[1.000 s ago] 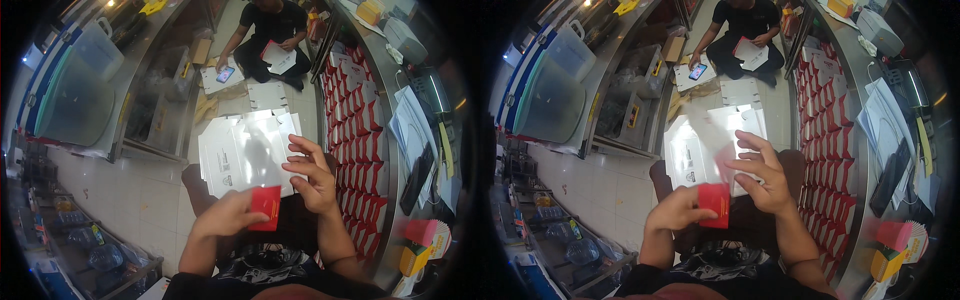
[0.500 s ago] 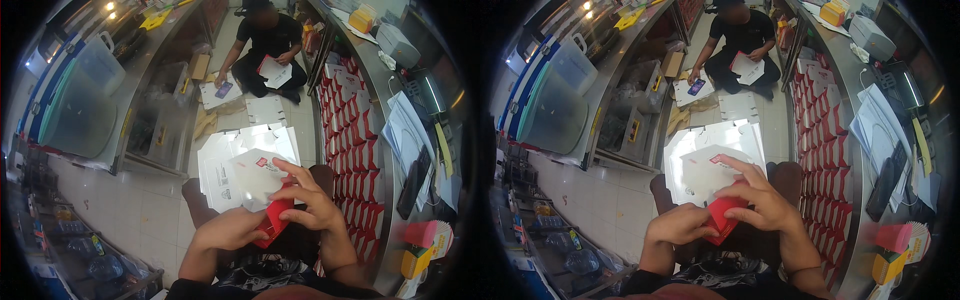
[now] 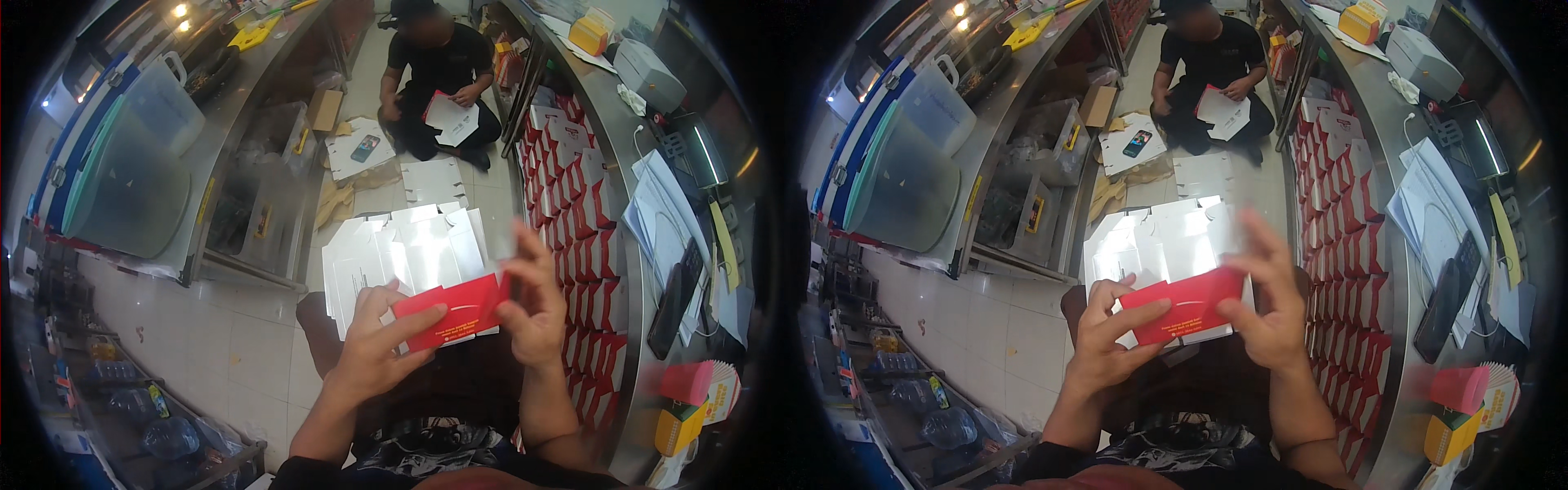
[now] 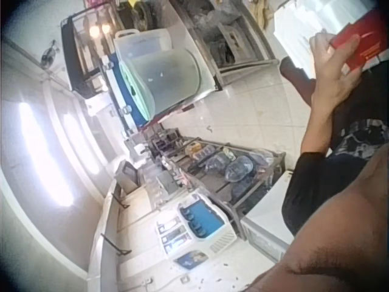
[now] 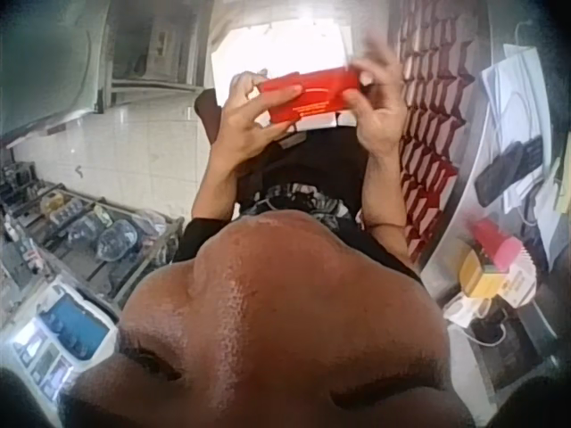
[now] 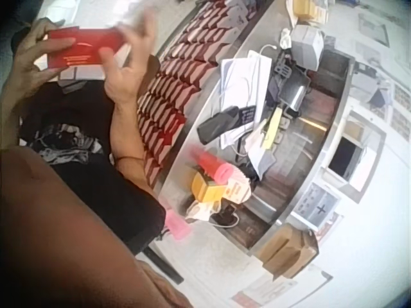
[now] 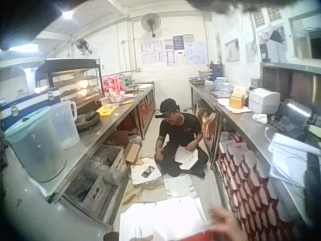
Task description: The person folds flat cardboard sheets into small rectangular boxes, tucks the flaps to close them, and places the finished boxes into a red-and-white patterned display rack. The person repeats this process for multiple units.
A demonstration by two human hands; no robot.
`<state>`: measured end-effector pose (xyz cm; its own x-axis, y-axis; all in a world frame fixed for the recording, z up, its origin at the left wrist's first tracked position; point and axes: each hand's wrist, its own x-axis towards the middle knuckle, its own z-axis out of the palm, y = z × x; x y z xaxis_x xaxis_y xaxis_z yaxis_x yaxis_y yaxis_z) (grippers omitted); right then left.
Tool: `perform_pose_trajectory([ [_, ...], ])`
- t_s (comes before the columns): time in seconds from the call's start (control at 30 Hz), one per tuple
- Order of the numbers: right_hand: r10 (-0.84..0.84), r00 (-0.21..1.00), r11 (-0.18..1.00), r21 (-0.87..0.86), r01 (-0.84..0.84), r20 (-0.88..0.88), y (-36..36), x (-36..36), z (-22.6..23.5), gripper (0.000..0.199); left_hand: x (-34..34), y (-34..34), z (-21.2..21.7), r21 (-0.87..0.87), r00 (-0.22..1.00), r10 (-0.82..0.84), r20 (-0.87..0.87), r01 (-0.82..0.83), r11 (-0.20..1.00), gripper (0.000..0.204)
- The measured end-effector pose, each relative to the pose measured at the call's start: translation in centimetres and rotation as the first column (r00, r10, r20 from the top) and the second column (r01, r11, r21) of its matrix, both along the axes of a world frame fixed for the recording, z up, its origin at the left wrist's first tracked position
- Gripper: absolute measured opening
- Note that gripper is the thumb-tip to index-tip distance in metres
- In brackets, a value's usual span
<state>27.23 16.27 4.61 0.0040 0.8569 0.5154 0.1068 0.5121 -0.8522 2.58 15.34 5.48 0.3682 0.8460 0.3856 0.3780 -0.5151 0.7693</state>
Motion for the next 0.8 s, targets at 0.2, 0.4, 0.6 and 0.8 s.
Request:
perform_pose_trajectory([
  [0.2, 0.049, 0.960, 0.998, -0.052, -0.036, 0.275, -0.3, -0.6, 0.8, 0.045, -0.9, 0.8, 0.5, 0.103, 0.995, -0.072, -0.076, 0.080, 0.991, 0.060],
  [0.4, -0.177, 0.973, 0.984, 0.001, 0.179, 0.146, -0.1, -1.8, 0.0, 0.039, -0.9, 1.2, 0.6, 0.176, 0.997, -0.042, -0.058, 0.052, 0.983, 0.056],
  [0.6, 0.062, 0.979, 0.997, -0.053, -0.053, 0.193, 0.1, -2.0, 0.6, 0.033, -1.3, 1.7, 0.1, 0.180, 0.996, -0.068, -0.053, 0.077, 0.981, 0.053],
  [0.8, -0.013, 0.996, 0.994, -0.110, 0.023, 0.093, 0.4, -2.3, -0.5, 0.029, -1.2, 1.8, -0.6, 0.153, 0.997, -0.073, -0.024, 0.076, 0.985, 0.051],
])
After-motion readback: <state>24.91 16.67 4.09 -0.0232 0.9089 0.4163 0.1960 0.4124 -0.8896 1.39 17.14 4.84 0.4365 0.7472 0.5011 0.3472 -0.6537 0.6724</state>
